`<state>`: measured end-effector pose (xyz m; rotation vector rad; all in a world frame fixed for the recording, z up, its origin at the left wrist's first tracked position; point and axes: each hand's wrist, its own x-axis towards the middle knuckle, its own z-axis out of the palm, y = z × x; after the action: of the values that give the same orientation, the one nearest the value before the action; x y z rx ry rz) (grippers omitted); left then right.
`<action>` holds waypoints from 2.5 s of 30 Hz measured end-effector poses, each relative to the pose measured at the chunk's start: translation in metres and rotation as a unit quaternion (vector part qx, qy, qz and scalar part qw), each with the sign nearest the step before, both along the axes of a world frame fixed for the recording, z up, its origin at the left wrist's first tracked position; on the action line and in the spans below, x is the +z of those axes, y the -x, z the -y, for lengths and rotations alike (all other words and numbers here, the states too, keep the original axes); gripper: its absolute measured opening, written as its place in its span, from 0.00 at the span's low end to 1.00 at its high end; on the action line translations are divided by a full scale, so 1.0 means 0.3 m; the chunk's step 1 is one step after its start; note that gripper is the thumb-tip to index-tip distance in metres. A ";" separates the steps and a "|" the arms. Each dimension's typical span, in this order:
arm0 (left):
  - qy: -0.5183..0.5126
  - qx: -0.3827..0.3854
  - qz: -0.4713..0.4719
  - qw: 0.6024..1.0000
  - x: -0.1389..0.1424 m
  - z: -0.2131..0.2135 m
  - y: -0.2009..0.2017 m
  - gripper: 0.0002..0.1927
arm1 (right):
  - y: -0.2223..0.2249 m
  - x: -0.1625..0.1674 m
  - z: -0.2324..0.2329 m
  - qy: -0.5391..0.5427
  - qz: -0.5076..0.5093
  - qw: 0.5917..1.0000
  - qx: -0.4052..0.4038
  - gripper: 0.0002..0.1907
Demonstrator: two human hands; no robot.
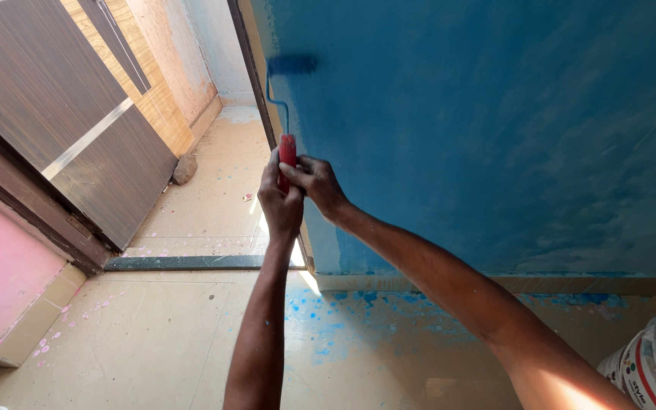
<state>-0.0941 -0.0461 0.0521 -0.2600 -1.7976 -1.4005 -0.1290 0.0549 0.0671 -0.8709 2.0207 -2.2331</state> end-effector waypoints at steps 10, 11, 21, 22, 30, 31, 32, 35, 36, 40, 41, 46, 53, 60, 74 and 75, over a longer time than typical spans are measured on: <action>-0.080 -0.056 0.049 0.994 -0.495 -0.146 -0.147 0.29 | -0.092 -0.533 -0.111 -0.130 0.048 0.990 -0.018 0.16; -0.091 -0.057 0.057 0.993 -0.536 -0.166 -0.161 0.30 | -0.108 -0.579 -0.131 -0.133 0.052 0.990 -0.014 0.15; -0.057 -0.041 0.037 0.997 -0.448 -0.138 -0.135 0.28 | -0.083 -0.464 -0.105 -0.121 0.060 0.991 -0.012 0.15; -0.045 -0.039 0.024 0.998 -0.378 -0.114 -0.110 0.28 | -0.057 -0.394 -0.083 -0.098 0.041 0.994 -0.002 0.15; 0.022 0.018 -0.029 0.999 0.204 0.035 0.046 0.29 | 0.064 0.209 0.041 -0.023 -0.068 0.997 -0.019 0.21; 0.020 0.006 -0.049 0.999 0.253 0.042 0.058 0.30 | 0.068 0.262 0.049 -0.019 -0.065 0.998 -0.016 0.22; 0.020 -0.005 -0.070 0.997 0.299 0.052 0.069 0.30 | 0.073 0.307 0.056 -0.013 -0.065 0.998 -0.014 0.23; 0.014 -0.013 -0.090 0.996 0.356 0.063 0.080 0.32 | 0.082 0.365 0.070 -0.007 -0.057 0.998 -0.019 0.24; 0.012 -0.013 -0.090 0.996 0.348 0.063 0.077 0.32 | 0.082 0.355 0.070 -0.006 -0.054 0.998 -0.024 0.24; 0.031 0.021 -0.023 0.999 0.186 0.045 0.037 0.30 | 0.062 0.182 0.051 -0.021 -0.060 0.998 -0.023 0.24; 0.046 0.033 -0.049 0.997 0.113 0.033 0.015 0.30 | 0.048 0.110 0.039 -0.024 -0.059 0.998 -0.020 0.23; -0.035 -0.039 0.028 0.998 -0.286 -0.055 -0.106 0.30 | -0.068 -0.291 -0.031 -0.093 0.004 0.995 -0.032 0.17; -0.058 -0.039 0.070 0.995 -0.449 -0.094 -0.166 0.29 | -0.150 -0.453 -0.067 -0.089 0.090 0.992 -0.014 0.13; 0.029 0.016 -0.031 0.999 0.039 -0.026 -0.071 0.33 | -0.017 -0.009 -0.015 -0.041 -0.028 0.999 -0.014 0.17; -0.002 -0.034 -0.080 0.996 0.590 -0.024 0.013 0.35 | -0.034 0.611 -0.020 -0.002 -0.033 0.999 -0.016 0.17; -0.004 -0.052 -0.103 0.993 0.558 -0.029 0.009 0.35 | -0.043 0.589 -0.025 -0.008 -0.032 0.999 -0.016 0.17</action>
<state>-0.0968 -0.0374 0.2194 -0.4819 -1.6285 -1.3992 -0.1162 0.0624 0.2439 -0.9271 2.0926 -2.2298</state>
